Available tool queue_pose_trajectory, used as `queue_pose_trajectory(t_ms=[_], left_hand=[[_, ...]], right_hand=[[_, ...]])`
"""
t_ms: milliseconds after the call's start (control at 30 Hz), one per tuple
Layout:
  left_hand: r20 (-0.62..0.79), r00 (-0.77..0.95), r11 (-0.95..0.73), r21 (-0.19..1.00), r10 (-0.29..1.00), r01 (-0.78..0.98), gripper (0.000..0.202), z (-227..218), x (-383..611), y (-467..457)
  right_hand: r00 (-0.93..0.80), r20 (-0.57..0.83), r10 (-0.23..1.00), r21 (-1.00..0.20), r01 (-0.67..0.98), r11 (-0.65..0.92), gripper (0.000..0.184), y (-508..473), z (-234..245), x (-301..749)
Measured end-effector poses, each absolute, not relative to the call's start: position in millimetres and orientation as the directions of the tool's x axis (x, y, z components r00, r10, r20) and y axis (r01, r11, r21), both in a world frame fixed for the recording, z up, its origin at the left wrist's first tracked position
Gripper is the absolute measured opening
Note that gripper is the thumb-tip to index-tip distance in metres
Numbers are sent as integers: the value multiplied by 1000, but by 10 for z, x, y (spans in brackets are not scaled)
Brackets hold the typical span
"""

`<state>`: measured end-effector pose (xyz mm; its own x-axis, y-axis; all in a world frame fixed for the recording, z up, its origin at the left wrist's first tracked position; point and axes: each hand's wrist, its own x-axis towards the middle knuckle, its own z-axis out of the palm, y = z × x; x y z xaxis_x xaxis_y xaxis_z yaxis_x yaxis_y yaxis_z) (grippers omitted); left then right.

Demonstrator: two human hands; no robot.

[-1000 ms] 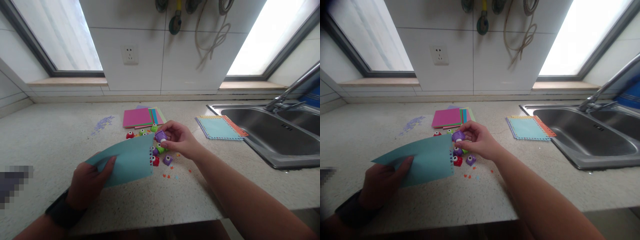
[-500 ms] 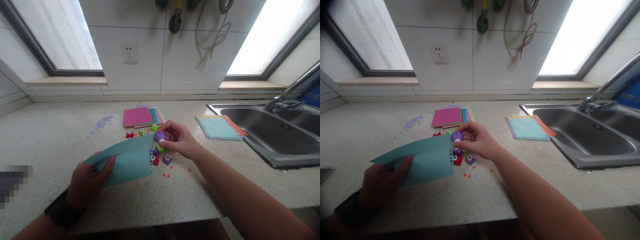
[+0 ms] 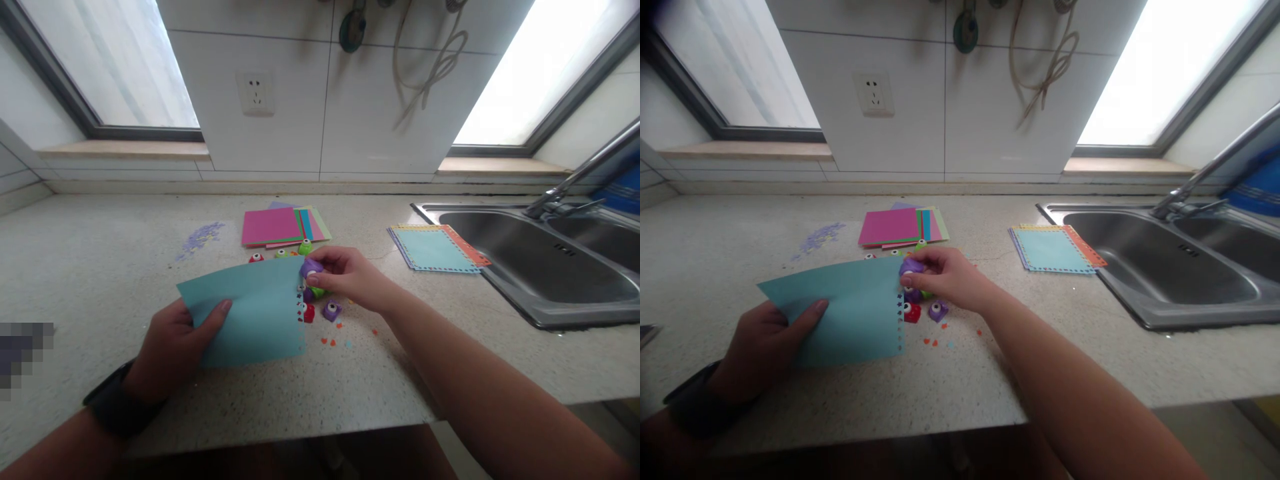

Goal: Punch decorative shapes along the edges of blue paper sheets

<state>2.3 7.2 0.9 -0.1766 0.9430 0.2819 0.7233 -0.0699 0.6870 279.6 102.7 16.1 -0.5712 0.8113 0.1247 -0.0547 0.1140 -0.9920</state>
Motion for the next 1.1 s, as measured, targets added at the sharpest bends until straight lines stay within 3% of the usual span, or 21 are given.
queue_pose_trajectory(t_ms=[133,367,600,1100], left_hand=[[243,-191,-47,724,951,688,33,-23,3,79],[156,-161,-23,783,975,621,36,-40,-28,84],[71,-152,20,852,986,524,37,-23,-23,103],[30,-159,53,868,987,494,42,-43,-33,124]], right_hand=[[-580,69,812,-997,-63,40,39,1019,130,2782],[-649,36,760,-999,-32,20,28,969,134,2752],[-658,-79,749,-994,109,-9,37,936,128,2743],[-657,-83,750,-992,127,2,41,948,69,2715]])
